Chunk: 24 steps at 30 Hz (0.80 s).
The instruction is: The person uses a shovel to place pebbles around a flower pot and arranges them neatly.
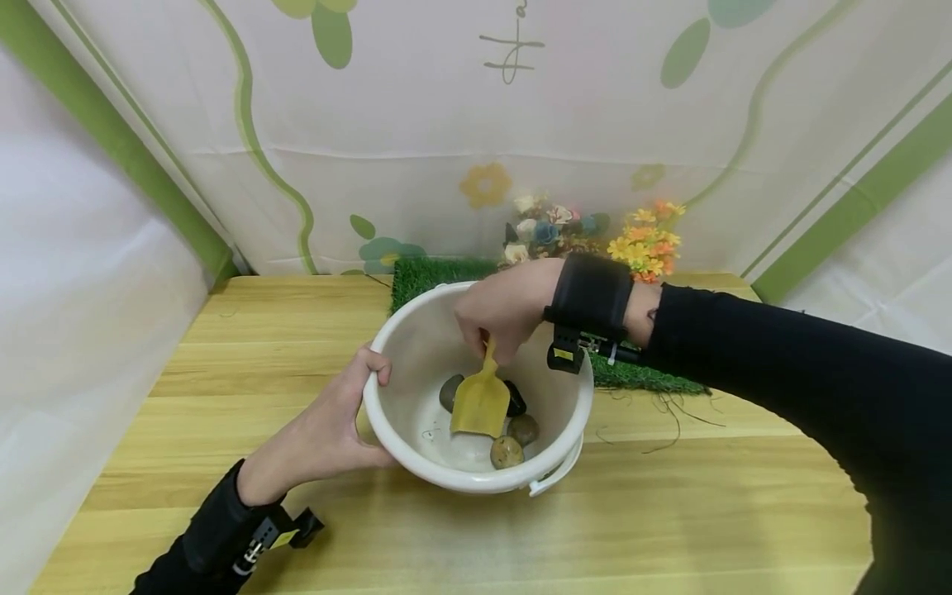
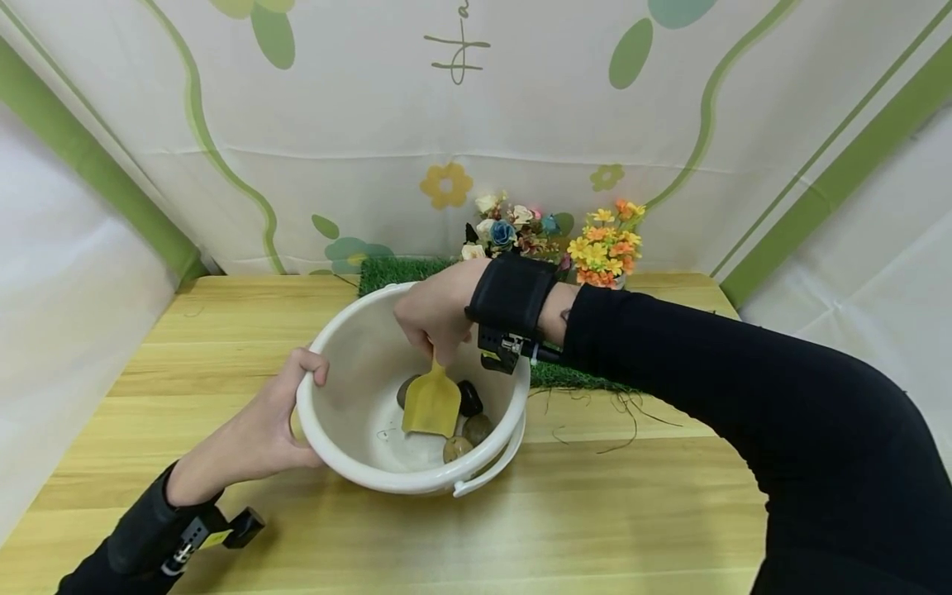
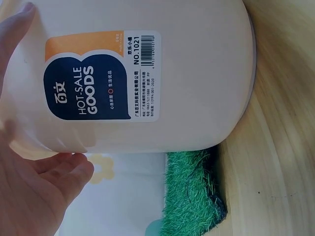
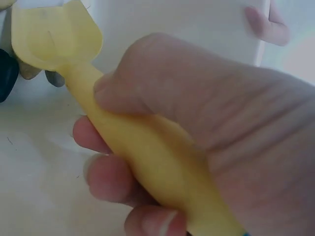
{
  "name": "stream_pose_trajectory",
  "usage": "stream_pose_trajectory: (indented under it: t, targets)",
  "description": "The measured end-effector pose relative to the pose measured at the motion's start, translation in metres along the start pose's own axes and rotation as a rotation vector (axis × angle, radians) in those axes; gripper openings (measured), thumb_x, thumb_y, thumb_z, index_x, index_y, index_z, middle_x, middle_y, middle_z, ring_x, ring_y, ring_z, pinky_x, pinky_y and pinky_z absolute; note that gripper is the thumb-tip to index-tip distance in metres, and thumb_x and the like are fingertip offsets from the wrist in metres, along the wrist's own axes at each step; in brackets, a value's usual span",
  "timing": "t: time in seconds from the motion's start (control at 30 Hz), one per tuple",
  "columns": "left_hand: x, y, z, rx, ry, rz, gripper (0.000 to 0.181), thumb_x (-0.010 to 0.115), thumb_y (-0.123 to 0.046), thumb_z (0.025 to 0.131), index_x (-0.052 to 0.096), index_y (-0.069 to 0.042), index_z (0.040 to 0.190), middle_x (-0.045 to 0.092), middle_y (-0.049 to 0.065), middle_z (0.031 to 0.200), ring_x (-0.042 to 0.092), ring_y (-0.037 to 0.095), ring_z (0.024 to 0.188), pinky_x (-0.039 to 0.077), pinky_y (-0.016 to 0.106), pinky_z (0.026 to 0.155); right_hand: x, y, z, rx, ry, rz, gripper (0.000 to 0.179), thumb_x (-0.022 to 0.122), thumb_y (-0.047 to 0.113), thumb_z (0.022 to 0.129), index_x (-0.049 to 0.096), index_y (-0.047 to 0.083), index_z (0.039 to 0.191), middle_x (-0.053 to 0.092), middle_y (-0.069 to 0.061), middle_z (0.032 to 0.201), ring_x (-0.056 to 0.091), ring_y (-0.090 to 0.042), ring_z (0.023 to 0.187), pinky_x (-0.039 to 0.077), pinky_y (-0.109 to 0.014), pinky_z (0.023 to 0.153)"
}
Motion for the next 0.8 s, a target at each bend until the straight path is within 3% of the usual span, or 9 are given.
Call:
stream_pose_trajectory:
  t: [0.2, 0.37, 0.5, 0.6, 0.8]
  targets:
    - [0.000, 0.000, 0.000, 0.003, -0.005, 0.009, 0.074, 0.084, -0.039, 0.060, 0.030, -0.011, 0.103, 0.038, 0.008, 0.119, 0.046, 0.023, 0.109, 0.048, 0.036, 0.076, 0.005, 0.001, 0.002, -0.013, 0.014, 0.000, 0.023, 0.059, -0.003, 0.072, 0.055, 0.016, 0.059, 0.033, 0.005, 0.056, 0.021, -0.012, 0.053, 0.024, -0.027, 0.052]
    - [0.000, 0.000, 0.000, 0.000, -0.005, 0.004, 0.075, 0.084, -0.038, 0.060, 0.031, -0.008, 0.102, 0.038, 0.008, 0.120, 0.045, 0.023, 0.109, 0.048, 0.036, 0.077, 0.007, 0.000, 0.003, -0.048, 0.052, 0.060, 0.027, 0.054, -0.005, 0.070, 0.044, 0.014, 0.054, 0.023, 0.005, 0.053, 0.017, -0.012, 0.050, 0.021, -0.027, 0.050]
    - [0.000, 0.000, 0.000, -0.001, -0.007, 0.000, 0.074, 0.084, -0.038, 0.060, 0.031, -0.010, 0.103, 0.039, 0.008, 0.121, 0.046, 0.023, 0.109, 0.048, 0.036, 0.076, 0.007, -0.003, 0.005, -0.027, 0.086, 0.121, 0.024, 0.053, -0.005, 0.070, 0.056, 0.015, 0.058, 0.034, 0.006, 0.052, 0.024, -0.010, 0.045, 0.024, -0.025, 0.047]
    - [0.000, 0.000, -0.001, -0.003, -0.005, 0.006, 0.074, 0.084, -0.040, 0.060, 0.030, -0.013, 0.103, 0.039, 0.007, 0.121, 0.045, 0.023, 0.109, 0.048, 0.036, 0.076, 0.007, -0.005, 0.008, -0.002, 0.102, 0.137, 0.025, 0.054, -0.004, 0.072, 0.068, 0.016, 0.070, 0.047, 0.006, 0.057, 0.031, -0.009, 0.044, 0.028, -0.025, 0.046]
    - [0.000, -0.001, 0.000, -0.006, 0.009, 0.011, 0.074, 0.083, -0.040, 0.061, 0.030, -0.011, 0.103, 0.038, 0.008, 0.118, 0.046, 0.023, 0.106, 0.048, 0.035, 0.075, 0.006, -0.005, 0.011, -0.012, 0.116, 0.137, 0.023, 0.054, -0.003, 0.072, 0.066, 0.016, 0.069, 0.049, 0.003, 0.059, 0.030, -0.009, 0.044, 0.028, -0.025, 0.046]
Point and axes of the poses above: each hand's wrist, its own z-axis towards the middle knuckle, its own x-axis out of the palm, y = z × x, the point moved 3 cm from there along z, towards the middle knuckle
